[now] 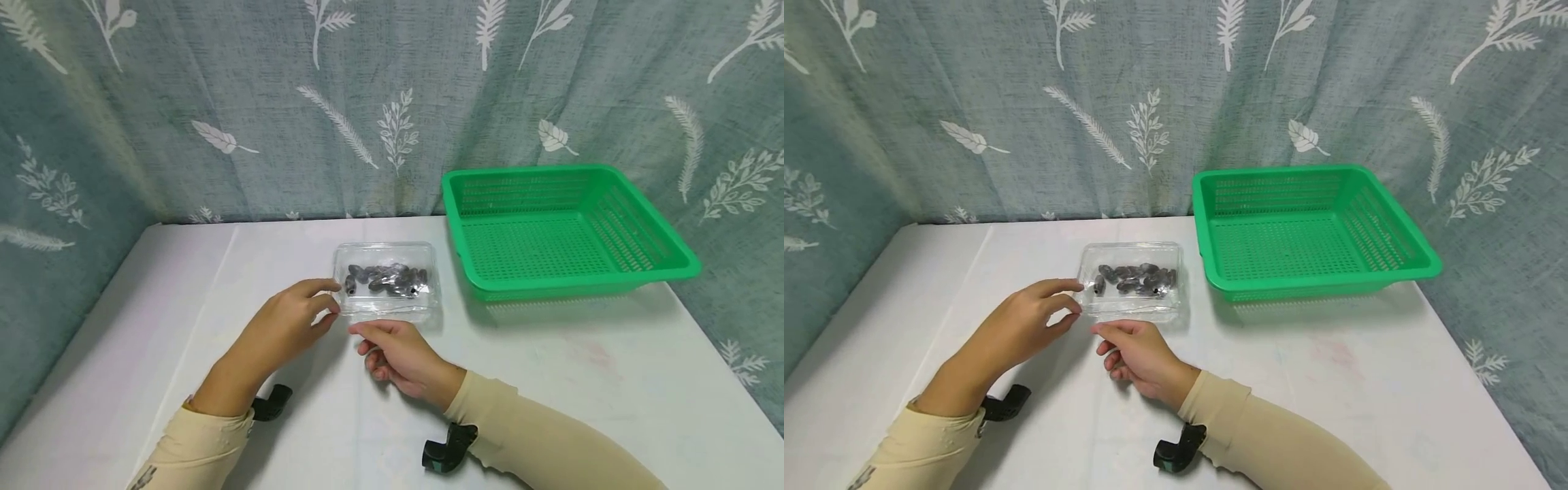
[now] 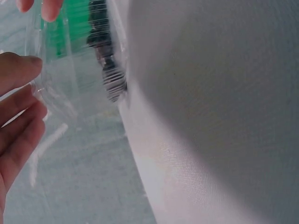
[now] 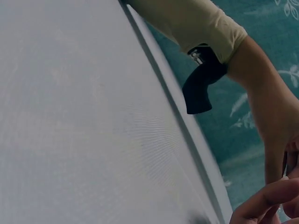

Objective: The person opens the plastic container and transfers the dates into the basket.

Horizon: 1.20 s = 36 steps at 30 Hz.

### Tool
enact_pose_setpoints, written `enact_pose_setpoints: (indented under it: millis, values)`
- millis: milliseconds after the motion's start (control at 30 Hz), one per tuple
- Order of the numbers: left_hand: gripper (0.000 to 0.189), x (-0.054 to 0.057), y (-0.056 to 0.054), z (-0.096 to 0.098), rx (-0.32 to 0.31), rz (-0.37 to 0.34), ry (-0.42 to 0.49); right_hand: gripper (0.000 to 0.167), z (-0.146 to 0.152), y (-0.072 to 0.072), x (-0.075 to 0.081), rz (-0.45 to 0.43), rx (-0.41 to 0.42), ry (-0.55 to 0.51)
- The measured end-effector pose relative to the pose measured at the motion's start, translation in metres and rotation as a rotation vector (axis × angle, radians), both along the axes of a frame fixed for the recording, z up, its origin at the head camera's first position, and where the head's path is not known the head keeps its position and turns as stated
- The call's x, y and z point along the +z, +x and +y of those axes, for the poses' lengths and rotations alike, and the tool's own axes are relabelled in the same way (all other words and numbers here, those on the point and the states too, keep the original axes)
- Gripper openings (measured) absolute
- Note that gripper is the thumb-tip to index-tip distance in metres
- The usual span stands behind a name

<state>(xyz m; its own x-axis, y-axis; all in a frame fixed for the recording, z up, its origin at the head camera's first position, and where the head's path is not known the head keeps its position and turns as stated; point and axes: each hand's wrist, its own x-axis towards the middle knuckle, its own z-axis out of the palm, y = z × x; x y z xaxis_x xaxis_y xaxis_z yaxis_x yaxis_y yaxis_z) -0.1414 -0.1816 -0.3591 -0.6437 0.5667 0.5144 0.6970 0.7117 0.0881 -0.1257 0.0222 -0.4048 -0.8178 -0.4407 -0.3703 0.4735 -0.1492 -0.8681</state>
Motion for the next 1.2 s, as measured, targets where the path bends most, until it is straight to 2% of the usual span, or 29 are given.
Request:
enact_pose_setpoints:
  millis: [333,800,1033,1200]
  values:
    - [0.019,0.001,-0.002,-0.002,-0.046,-0.002,-0.002,0.038,0.0,0.001,0.0,0.006,-0.005,0.004]
    - [0.028,-0.002,0.003,0.008,-0.039,-0.074,-0.043,0.038,-0.002,0.0,-0.004,-0.008,-0.036,-0.025]
    - [0.02,-0.002,0.005,0.011,-0.039,-0.071,-0.052,0.038,-0.005,0.0,-0.006,0.016,-0.076,-0.021]
    - [0.048,-0.001,0.005,0.013,-0.035,-0.056,-0.076,0.037,-0.002,0.0,-0.007,0.036,-0.077,-0.021]
